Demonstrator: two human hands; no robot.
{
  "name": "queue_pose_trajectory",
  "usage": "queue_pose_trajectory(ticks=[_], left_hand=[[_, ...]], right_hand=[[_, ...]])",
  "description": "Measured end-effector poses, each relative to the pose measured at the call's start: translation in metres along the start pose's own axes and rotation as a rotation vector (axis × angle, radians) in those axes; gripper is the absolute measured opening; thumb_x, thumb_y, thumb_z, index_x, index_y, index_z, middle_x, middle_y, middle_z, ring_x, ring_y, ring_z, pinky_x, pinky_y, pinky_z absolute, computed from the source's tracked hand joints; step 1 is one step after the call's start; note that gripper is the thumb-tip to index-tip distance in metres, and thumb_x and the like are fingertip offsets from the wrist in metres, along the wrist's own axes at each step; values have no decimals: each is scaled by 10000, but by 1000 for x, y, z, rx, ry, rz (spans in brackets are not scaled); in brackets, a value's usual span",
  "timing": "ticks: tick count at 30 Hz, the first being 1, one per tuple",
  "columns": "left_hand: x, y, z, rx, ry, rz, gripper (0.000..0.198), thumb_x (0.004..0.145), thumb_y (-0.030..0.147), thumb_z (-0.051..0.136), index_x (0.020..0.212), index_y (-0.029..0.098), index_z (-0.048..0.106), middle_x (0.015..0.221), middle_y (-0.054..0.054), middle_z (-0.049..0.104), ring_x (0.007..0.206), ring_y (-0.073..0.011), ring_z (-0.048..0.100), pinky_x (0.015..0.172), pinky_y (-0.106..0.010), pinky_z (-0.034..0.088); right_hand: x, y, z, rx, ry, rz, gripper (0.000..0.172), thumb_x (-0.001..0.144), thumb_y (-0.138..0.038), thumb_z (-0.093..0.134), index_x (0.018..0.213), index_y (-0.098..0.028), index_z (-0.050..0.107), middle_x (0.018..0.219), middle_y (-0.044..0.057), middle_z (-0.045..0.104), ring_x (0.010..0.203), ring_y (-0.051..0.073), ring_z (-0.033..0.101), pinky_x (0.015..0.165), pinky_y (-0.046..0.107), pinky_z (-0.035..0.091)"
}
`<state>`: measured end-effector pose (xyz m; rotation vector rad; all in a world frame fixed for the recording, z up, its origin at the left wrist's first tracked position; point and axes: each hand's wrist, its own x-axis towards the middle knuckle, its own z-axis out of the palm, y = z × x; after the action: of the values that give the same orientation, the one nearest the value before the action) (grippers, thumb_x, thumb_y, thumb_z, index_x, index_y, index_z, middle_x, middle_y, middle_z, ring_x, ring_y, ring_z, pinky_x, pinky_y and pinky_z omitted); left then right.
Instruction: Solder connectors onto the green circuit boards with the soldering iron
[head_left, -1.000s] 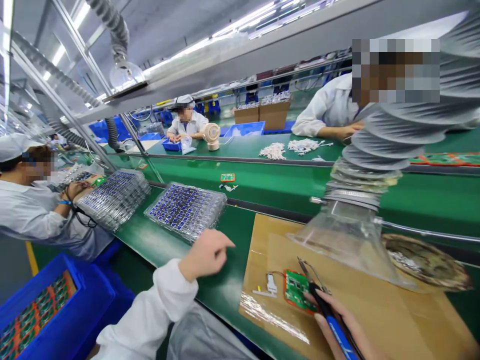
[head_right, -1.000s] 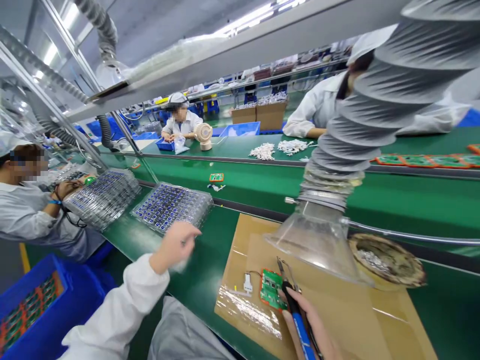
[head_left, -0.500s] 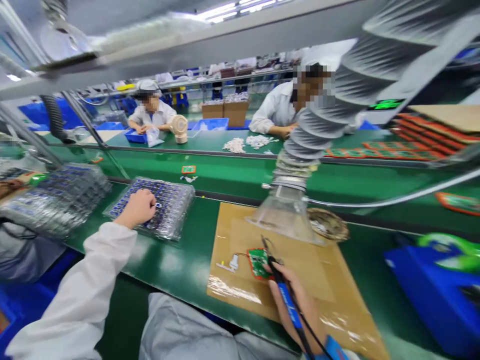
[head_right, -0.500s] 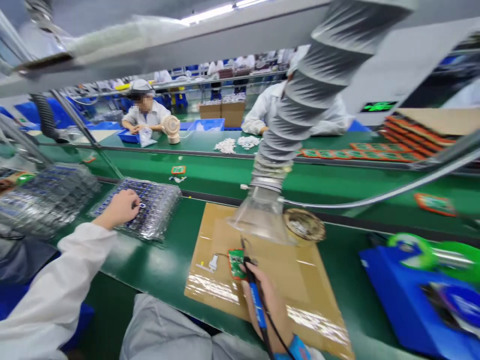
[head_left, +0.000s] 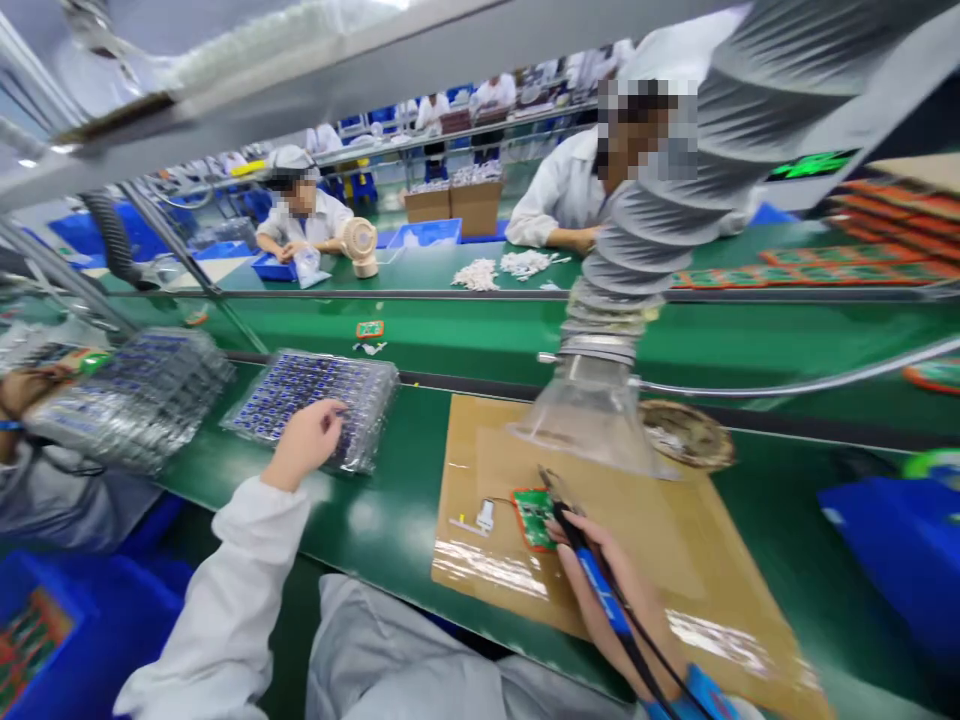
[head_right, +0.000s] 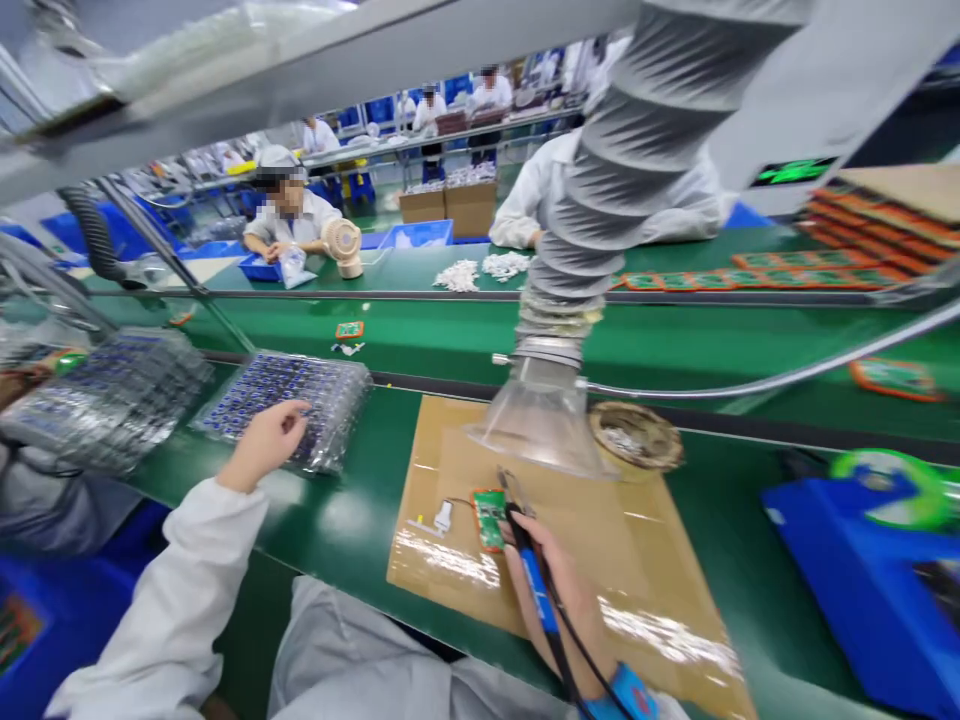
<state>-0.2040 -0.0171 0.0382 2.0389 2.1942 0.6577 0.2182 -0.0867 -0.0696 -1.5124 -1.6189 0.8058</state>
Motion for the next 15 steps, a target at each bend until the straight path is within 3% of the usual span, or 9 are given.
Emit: queue_pose_trajectory(ticks=[4, 8, 15], left_hand=[[3, -11, -6, 6, -58, 152, 290, 942, 194, 460, 1063, 203, 724, 1027, -60, 722, 938, -196, 678, 904, -324, 520], [16, -6, -9, 147, -89, 262, 264, 909, 179, 552, 1101, 210, 730, 1066, -72, 685, 1008, -219, 649, 956, -356, 502], [43, 11, -14, 381, -234, 269, 169, 825, 134, 590, 766, 200, 733, 989, -90, 689, 993, -259, 623, 919, -394, 463]], right_hand=[[-1, -11, 0, 31, -3, 50, 532, 941, -608, 535, 1355, -275, 566, 1203, 59, 740, 1204, 299, 663, 1128, 511, 453], [-1, -23, -1, 42, 13, 80, 519, 935, -620, 528, 1326, -282, 582, 1184, 49, 747, 1173, 297, 681, 1103, 496, 480], [-2, -25, 0, 23, 42, 35, 476, 951, -575, 522, 1312, -271, 588, 1153, 55, 757, 1150, 292, 695, 1074, 469, 514]])
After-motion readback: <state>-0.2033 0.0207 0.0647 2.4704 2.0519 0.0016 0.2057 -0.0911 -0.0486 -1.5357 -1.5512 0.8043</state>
